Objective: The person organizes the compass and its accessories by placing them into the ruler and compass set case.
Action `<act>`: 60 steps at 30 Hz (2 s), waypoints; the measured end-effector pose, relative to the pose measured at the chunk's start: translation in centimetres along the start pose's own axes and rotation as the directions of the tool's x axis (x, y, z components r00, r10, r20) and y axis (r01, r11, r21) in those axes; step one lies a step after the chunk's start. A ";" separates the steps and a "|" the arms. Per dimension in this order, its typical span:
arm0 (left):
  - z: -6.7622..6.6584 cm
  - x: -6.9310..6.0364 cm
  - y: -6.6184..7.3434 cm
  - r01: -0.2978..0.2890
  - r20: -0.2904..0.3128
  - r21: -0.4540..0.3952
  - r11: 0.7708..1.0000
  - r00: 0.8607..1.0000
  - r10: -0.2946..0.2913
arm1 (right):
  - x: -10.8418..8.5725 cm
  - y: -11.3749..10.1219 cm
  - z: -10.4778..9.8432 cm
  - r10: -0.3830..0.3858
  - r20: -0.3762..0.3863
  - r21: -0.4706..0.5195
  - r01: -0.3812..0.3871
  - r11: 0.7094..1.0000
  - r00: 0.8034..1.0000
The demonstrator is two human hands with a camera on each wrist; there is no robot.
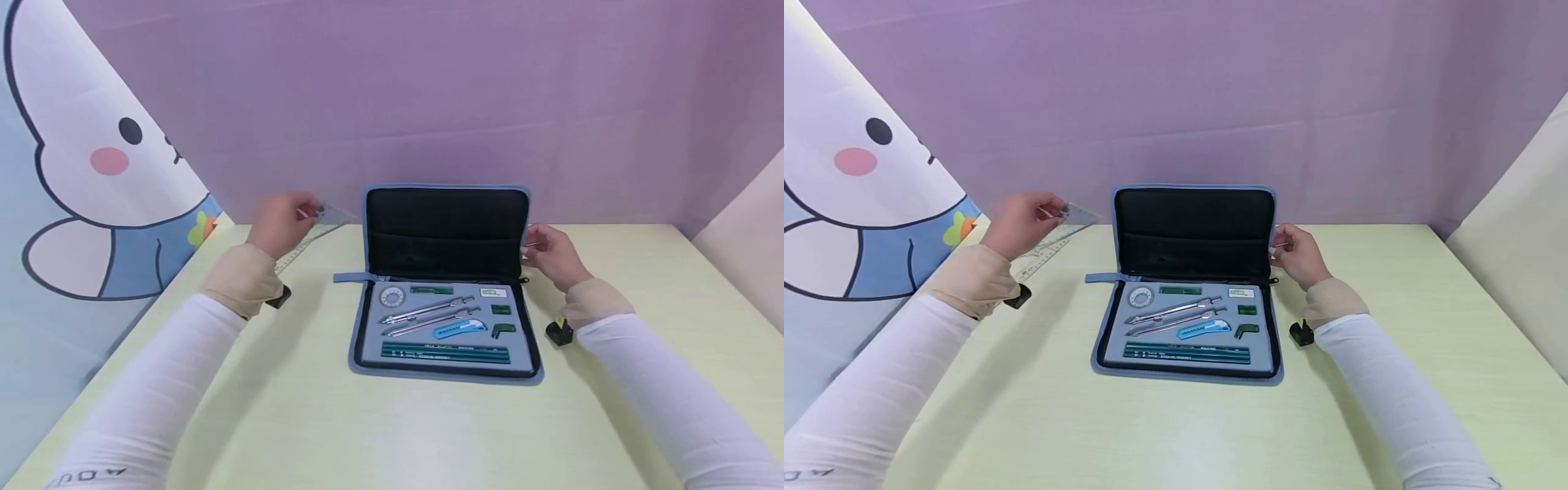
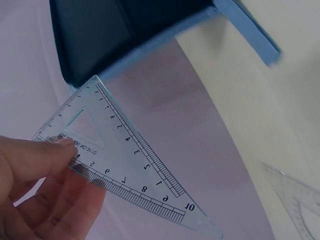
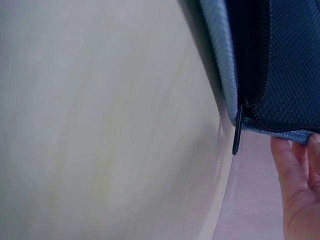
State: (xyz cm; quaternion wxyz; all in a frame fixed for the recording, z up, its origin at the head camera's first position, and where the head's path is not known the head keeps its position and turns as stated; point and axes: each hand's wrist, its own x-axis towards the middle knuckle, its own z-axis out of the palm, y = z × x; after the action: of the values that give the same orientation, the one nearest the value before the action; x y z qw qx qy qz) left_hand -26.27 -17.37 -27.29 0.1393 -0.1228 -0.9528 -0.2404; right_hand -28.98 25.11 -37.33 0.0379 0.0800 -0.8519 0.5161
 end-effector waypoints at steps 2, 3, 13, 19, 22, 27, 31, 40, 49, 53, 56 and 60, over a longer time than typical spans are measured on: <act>0.3 0.3 0.8 -0.028 -0.004 0.003 1.000 1.000 0.028 | 0.0 0.0 0.0 0.000 -0.003 -0.004 0.000 1.000 1.000; 0.5 0.5 1.2 -0.037 -0.005 0.001 0.999 0.999 0.037 | 0.0 0.0 0.0 -0.001 -0.005 -0.004 0.001 1.000 1.000; 2.5 1.7 3.5 -0.092 0.015 -0.028 0.995 0.996 0.092 | -0.2 -0.2 -0.1 0.016 0.007 -0.013 -0.016 1.000 1.000; 3.4 2.4 5.6 -0.146 0.021 0.007 0.989 0.989 0.145 | -0.2 -0.3 0.0 -0.010 0.005 0.014 0.009 1.000 1.000; 4.0 2.8 6.5 -0.171 0.029 0.019 0.985 0.985 0.170 | -0.1 -0.3 0.2 -0.006 0.009 0.022 0.006 1.000 1.000; 5.0 3.3 7.8 -0.188 0.044 0.028 0.982 0.981 0.187 | -0.1 -0.4 0.3 0.005 0.014 0.021 -0.005 1.000 1.000; 5.9 3.7 8.5 -0.193 0.053 0.039 0.980 0.980 0.191 | -0.1 -0.5 0.4 0.010 0.015 0.013 -0.010 1.000 1.000; 7.7 4.2 10.2 -0.199 0.076 0.040 0.979 0.978 0.196 | -0.1 -0.2 0.3 0.000 0.022 -0.003 0.000 1.000 1.000; 8.9 4.8 11.6 -0.239 0.070 0.047 0.970 0.969 0.235 | -0.4 -0.4 0.1 0.013 0.024 -0.012 -0.013 1.000 1.000; 9.3 5.1 12.1 -0.246 0.076 0.029 0.969 0.967 0.243 | -0.5 -0.6 0.1 0.019 0.020 -0.016 -0.018 1.000 1.000; 9.5 5.2 12.6 -0.245 0.080 0.007 0.969 0.966 0.244 | -0.6 -0.6 0.1 0.017 0.016 -0.016 -0.017 1.000 1.000; 10.1 5.4 13.3 -0.241 0.083 -0.017 0.970 0.967 0.242 | -0.6 -0.5 0.0 0.015 0.011 -0.015 -0.015 1.000 1.000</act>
State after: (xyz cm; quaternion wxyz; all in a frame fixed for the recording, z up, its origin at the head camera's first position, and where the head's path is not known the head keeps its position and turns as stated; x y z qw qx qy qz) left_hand -29.40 -0.11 -28.43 0.1266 -0.2484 -0.9349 -0.2196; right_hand -28.31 24.89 -36.96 0.0298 0.0764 -0.8566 0.5094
